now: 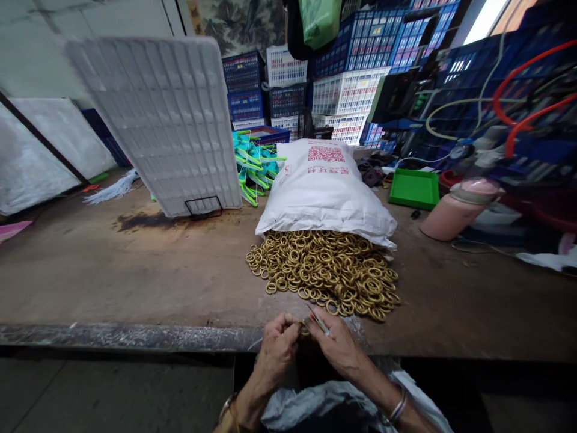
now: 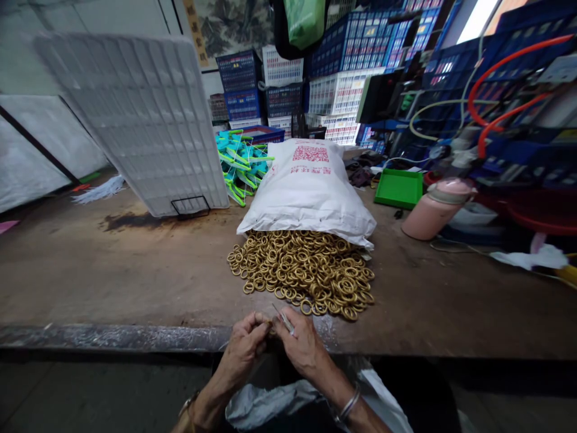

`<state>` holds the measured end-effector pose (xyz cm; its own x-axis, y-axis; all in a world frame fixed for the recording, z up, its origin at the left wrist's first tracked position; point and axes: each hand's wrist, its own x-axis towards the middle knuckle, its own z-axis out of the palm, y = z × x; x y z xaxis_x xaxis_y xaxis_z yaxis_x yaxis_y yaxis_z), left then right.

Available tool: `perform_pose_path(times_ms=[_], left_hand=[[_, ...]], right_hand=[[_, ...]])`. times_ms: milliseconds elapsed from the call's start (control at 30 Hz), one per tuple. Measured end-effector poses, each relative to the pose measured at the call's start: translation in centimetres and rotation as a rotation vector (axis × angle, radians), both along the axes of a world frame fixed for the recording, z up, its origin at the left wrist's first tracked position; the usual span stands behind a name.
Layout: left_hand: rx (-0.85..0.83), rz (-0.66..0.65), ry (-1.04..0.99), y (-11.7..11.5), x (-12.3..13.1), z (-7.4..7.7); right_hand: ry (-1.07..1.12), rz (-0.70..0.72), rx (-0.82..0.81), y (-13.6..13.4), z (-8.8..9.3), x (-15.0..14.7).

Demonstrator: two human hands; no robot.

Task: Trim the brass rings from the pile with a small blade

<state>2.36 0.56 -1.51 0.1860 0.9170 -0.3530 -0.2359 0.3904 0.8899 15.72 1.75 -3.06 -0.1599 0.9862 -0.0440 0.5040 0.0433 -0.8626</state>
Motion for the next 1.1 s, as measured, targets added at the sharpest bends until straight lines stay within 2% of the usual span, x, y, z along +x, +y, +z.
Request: perform_pose_path(times_ms=[200, 333, 433, 567, 833, 967, 1100], left_hand=[[-0.075, 0.082, -0.138, 0.2, -0.2, -1.3], [-0.107, 0.071, -0.162, 0.3, -0.5, -1.7], [-0.136, 0.033, -0.188, 0.2, -0.5, -1.5], [-0.065, 0.003, -0.18, 0.0, -0.3, -1.0], [0.048, 0.016, -0.006, 0.0, 0.3, 0.2], [0.184, 0.026, 0.105, 0.0, 0.4, 0.0], [0.234, 0.019, 0.135, -0.2, 0.4, -0.5]], right_hand=[[0.013, 0.007, 0.034, -0.4, 1.0, -0.2], [-0.039, 0.091, 0.12, -0.9, 1.3, -0.4], [-0.051, 0.069, 0.173, -0.8, 1.2, -0.5], [-0.006, 0.006, 0.141, -0.4, 1.1, -0.4], [0.077, -0.067, -0.004, -0.2, 0.7, -0.3], [0.058, -0.056, -0.012, -0.2, 0.8, -0.4], [0.113, -0.041, -0.083, 0.0, 0.2, -0.4]])
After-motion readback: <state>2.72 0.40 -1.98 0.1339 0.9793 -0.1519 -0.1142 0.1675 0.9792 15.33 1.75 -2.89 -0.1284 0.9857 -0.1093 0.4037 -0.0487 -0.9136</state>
